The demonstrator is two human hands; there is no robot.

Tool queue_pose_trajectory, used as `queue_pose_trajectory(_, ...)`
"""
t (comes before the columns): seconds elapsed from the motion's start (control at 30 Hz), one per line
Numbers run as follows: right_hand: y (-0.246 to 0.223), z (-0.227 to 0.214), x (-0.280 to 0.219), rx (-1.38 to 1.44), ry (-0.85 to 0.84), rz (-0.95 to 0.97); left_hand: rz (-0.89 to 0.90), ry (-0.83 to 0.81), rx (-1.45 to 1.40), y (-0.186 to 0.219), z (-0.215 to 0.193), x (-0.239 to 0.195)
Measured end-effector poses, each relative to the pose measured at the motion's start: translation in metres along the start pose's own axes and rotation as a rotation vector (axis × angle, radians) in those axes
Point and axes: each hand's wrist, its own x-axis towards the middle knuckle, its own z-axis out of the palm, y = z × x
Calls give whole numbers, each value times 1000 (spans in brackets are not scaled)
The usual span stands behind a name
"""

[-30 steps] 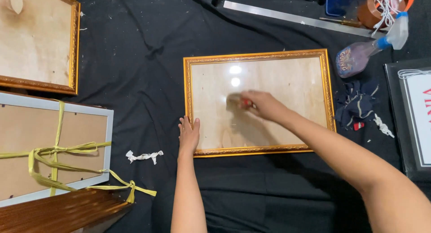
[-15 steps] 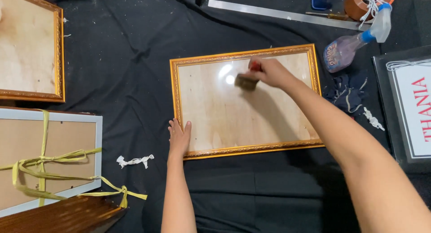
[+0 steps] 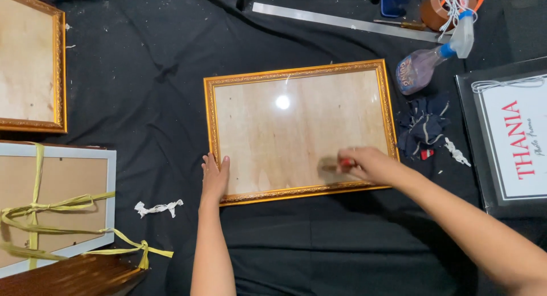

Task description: The person cleans a gold picture frame by brushing its surface, spraying a cleaning solution, and wiping it with a cloth. The frame is placed on a black cloth on the floor.

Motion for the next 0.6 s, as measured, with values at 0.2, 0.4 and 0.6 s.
queue_pose_trajectory(0.2,-6,-39,-13,147,-92,154,-8,17,38,12,-1,-6)
queue_pose_trajectory(0.4,81,-95,113,-51,543,89,1,-14,73,12,-1,-10)
queue_pose_trajectory(0.6,115,-82,147,-188,637,25,11,-6,71,7,0,-8)
